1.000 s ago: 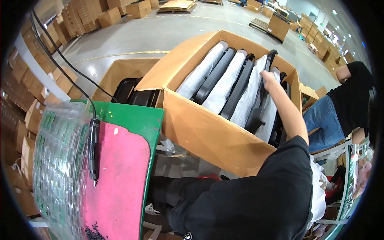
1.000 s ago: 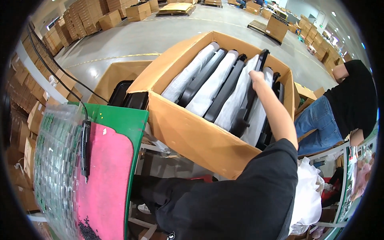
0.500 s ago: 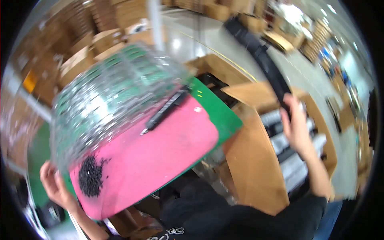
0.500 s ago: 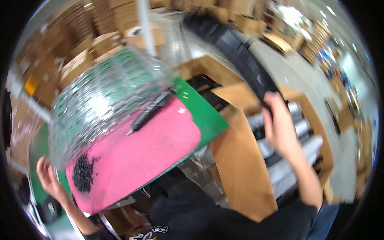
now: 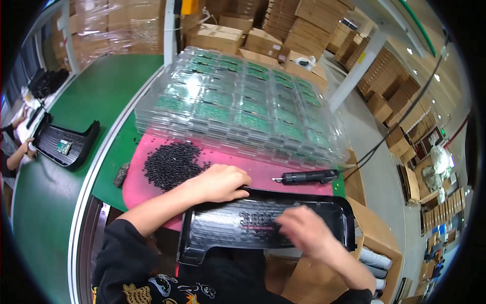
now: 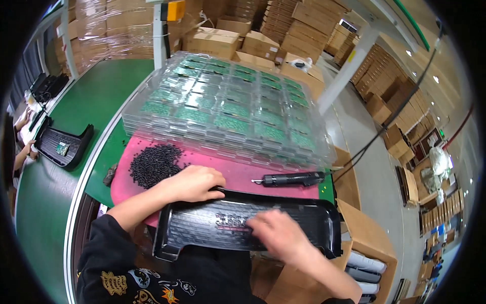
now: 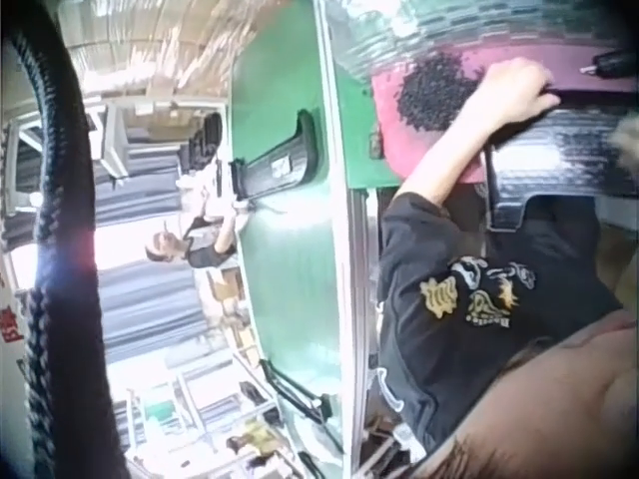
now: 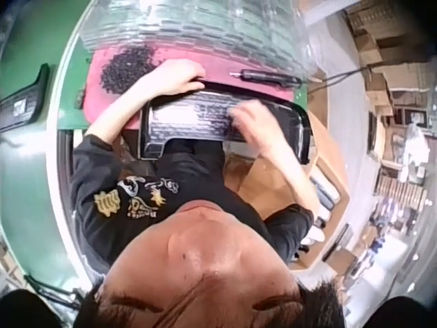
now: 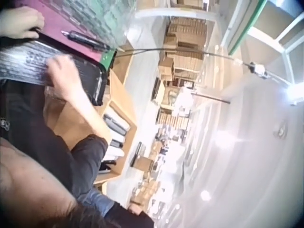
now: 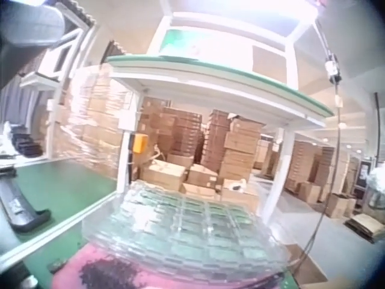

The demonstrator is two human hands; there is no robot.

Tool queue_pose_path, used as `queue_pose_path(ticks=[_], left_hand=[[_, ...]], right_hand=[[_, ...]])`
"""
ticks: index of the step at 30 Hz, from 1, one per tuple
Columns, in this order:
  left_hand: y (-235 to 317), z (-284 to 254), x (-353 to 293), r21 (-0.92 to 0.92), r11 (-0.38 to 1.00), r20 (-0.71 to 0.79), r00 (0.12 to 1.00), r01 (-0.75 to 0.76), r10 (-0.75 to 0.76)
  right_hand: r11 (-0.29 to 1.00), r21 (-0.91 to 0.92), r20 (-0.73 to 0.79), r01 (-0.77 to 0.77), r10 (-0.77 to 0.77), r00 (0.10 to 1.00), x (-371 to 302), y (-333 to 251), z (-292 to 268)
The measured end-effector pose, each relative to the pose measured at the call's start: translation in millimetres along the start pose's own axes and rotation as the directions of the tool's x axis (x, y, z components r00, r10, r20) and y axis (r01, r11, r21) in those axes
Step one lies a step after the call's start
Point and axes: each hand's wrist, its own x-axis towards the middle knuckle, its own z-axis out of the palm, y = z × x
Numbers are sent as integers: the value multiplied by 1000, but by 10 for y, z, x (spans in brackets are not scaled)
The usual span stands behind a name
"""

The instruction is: Installing a printed circuit board into a plastic housing and securing it with an electric screwdriver.

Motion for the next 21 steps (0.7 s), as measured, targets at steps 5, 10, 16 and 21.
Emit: queue_pose_path(ticks=[5, 10, 16, 21], left_hand=[[-178, -117, -133, -53, 997, -25, 998, -52, 51], [-233, -135, -131, -91, 994, -124, 991, -68, 56], [-287, -89, -104, -163, 987, -252, 967, -11, -31], [-270, -104, -98, -187, 982, -219, 975, 5, -47]], right_hand=[[960, -238, -240, -149, 90, 967, 930, 1008, -200], [637, -492, -409, -593, 432, 804, 1397, 2405, -391], [370, -403, -402, -837, 750, 525, 1618, 3329, -183], [405, -476, -147, -781, 838, 525, 1671, 3798, -301]])
